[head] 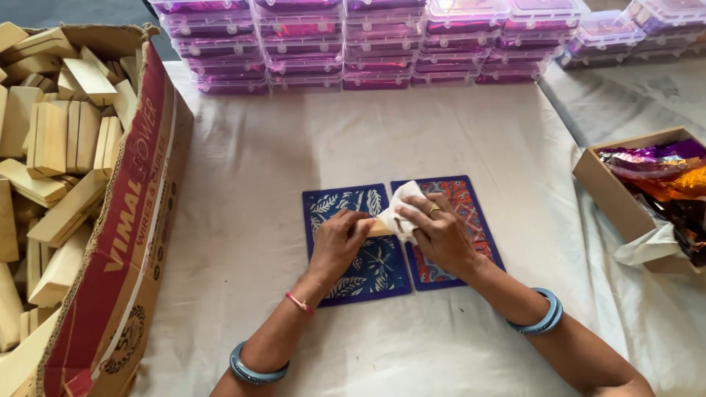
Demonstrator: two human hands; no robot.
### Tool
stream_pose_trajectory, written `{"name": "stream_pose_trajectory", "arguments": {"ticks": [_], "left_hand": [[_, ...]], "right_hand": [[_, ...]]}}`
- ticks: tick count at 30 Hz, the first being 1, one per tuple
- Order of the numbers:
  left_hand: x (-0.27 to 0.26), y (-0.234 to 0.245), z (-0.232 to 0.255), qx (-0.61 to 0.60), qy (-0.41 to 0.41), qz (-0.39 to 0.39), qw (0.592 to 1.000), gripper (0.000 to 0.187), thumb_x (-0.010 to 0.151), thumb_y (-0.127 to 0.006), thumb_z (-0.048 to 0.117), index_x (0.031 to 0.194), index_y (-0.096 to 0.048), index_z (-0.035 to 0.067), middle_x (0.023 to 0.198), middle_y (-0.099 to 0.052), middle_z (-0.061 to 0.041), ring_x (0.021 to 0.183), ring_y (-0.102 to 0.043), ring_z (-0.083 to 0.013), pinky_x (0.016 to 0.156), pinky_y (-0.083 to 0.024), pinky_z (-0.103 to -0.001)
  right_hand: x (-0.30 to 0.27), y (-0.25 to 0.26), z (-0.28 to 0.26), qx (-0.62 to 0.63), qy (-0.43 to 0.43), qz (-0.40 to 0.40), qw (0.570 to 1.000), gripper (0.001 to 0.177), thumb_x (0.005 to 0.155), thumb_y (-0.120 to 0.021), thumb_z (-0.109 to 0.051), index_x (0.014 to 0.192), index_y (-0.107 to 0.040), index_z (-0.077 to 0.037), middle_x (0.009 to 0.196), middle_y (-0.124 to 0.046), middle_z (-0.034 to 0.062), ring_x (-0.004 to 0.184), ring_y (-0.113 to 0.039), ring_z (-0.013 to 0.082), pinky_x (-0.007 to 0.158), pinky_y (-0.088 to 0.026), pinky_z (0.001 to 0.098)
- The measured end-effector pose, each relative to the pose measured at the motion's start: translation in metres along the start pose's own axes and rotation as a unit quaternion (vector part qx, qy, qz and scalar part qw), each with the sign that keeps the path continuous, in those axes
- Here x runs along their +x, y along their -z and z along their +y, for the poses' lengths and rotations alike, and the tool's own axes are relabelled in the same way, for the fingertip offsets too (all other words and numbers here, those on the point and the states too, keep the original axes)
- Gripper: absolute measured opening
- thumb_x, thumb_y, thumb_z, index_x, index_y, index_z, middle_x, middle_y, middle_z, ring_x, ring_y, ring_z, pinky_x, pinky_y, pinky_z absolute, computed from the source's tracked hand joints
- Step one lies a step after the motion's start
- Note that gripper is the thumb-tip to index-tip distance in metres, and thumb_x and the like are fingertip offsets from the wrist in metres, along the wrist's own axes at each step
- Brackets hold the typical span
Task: The person sits at a table and wipes small wooden blocks with a white cloth. They pick up blocks from a cardboard box, clean them thoroughly, and place them on patterned mats on the table.
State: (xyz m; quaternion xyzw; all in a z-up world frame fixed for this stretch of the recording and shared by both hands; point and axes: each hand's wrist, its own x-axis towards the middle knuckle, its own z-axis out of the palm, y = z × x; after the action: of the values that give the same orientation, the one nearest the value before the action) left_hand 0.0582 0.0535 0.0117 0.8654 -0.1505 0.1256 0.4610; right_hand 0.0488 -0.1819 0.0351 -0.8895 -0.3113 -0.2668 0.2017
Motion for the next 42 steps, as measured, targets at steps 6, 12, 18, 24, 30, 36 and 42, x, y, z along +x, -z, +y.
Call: {"name": "stream_pose_trajectory", "arguments": {"ticks": [6, 12, 18, 24, 30, 36, 42], "left_hand": [[0.000, -0.008, -0.018, -0.076, -0.041, -0.075, 0.993, 0.029, 0.081, -0.082, 0.012, 0.106, -0.071, 0.002, 0.087, -0.070, -0.012, 0.071, -0.070, -0.0264, 0.065, -0.057, -0.039], [-0.009, -0.022, -0.012, -0.047, -0.140, -0.033, 0.989, 0.028, 0.070, -0.081, 0.001, 0.094, -0.067, -0.002, 0.089, -0.068, -0.017, 0.080, -0.068, -0.0361, 0.069, -0.055, -0.044], [-0.009, -0.014, -0.001, -0.054, -0.058, -0.083, 0.993, 0.028, 0.082, -0.083, 0.014, 0.103, -0.071, 0.000, 0.092, -0.071, -0.014, 0.077, -0.072, -0.0266, 0.068, -0.058, -0.039], [-0.001, -0.008, 0.006, -0.083, 0.049, -0.090, 0.991, 0.041, 0.094, -0.072, 0.020, 0.129, -0.060, 0.003, 0.075, -0.070, -0.009, 0.064, -0.067, -0.0170, 0.059, -0.054, -0.034], [-0.001, -0.012, -0.007, -0.165, 0.100, -0.059, 0.979, 0.036, 0.099, -0.067, 0.018, 0.133, -0.063, 0.006, 0.074, -0.068, -0.006, 0.065, -0.066, -0.0119, 0.059, -0.053, -0.030], [-0.002, -0.016, -0.016, -0.120, -0.022, -0.020, 0.992, 0.052, 0.080, -0.080, 0.013, 0.128, -0.063, 0.003, 0.108, -0.064, -0.010, 0.080, -0.072, -0.0173, 0.070, -0.061, -0.028], [-0.006, 0.000, 0.007, 0.088, -0.049, -0.012, 0.995, 0.041, 0.069, -0.090, 0.022, 0.102, -0.073, 0.003, 0.101, -0.065, -0.009, 0.098, -0.064, -0.0304, 0.079, -0.055, -0.043]], "right_hand": [[-0.004, -0.006, -0.007, -0.063, -0.005, 0.014, 0.998, 0.039, 0.083, -0.072, -0.005, 0.121, -0.074, -0.011, 0.130, -0.069, 0.0071, 0.116, -0.059, 0.0315, 0.097, -0.054, 0.0438], [0.002, -0.006, -0.055, -0.084, 0.100, 0.032, 0.991, 0.040, 0.074, -0.073, -0.005, 0.112, -0.078, -0.016, 0.124, -0.071, 0.0106, 0.110, -0.061, 0.0330, 0.089, -0.054, 0.0458], [-0.016, -0.019, 0.021, -0.062, -0.021, 0.056, 0.996, 0.032, 0.084, -0.077, -0.011, 0.116, -0.076, -0.011, 0.119, -0.069, 0.0095, 0.107, -0.065, 0.0301, 0.083, -0.059, 0.0449], [-0.013, 0.014, 0.074, 0.008, -0.141, 0.270, 0.952, 0.057, 0.083, -0.042, 0.014, 0.130, -0.069, -0.005, 0.126, -0.065, 0.0153, 0.122, -0.057, 0.0316, 0.103, -0.049, 0.0455], [-0.006, 0.007, 0.045, 0.001, -0.078, 0.221, 0.972, 0.061, 0.075, -0.043, 0.014, 0.127, -0.069, -0.007, 0.127, -0.067, 0.0129, 0.120, -0.054, 0.0341, 0.107, -0.047, 0.0463], [-0.011, -0.016, 0.029, -0.059, 0.068, 0.038, 0.995, 0.032, 0.091, -0.070, -0.001, 0.120, -0.075, -0.016, 0.126, -0.071, 0.0055, 0.116, -0.058, 0.0294, 0.095, -0.052, 0.0437], [0.005, 0.001, -0.019, -0.055, 0.027, -0.055, 0.997, 0.051, 0.077, -0.072, -0.006, 0.127, -0.070, -0.014, 0.138, -0.062, 0.0091, 0.127, -0.052, 0.0362, 0.107, -0.046, 0.0512]]}}
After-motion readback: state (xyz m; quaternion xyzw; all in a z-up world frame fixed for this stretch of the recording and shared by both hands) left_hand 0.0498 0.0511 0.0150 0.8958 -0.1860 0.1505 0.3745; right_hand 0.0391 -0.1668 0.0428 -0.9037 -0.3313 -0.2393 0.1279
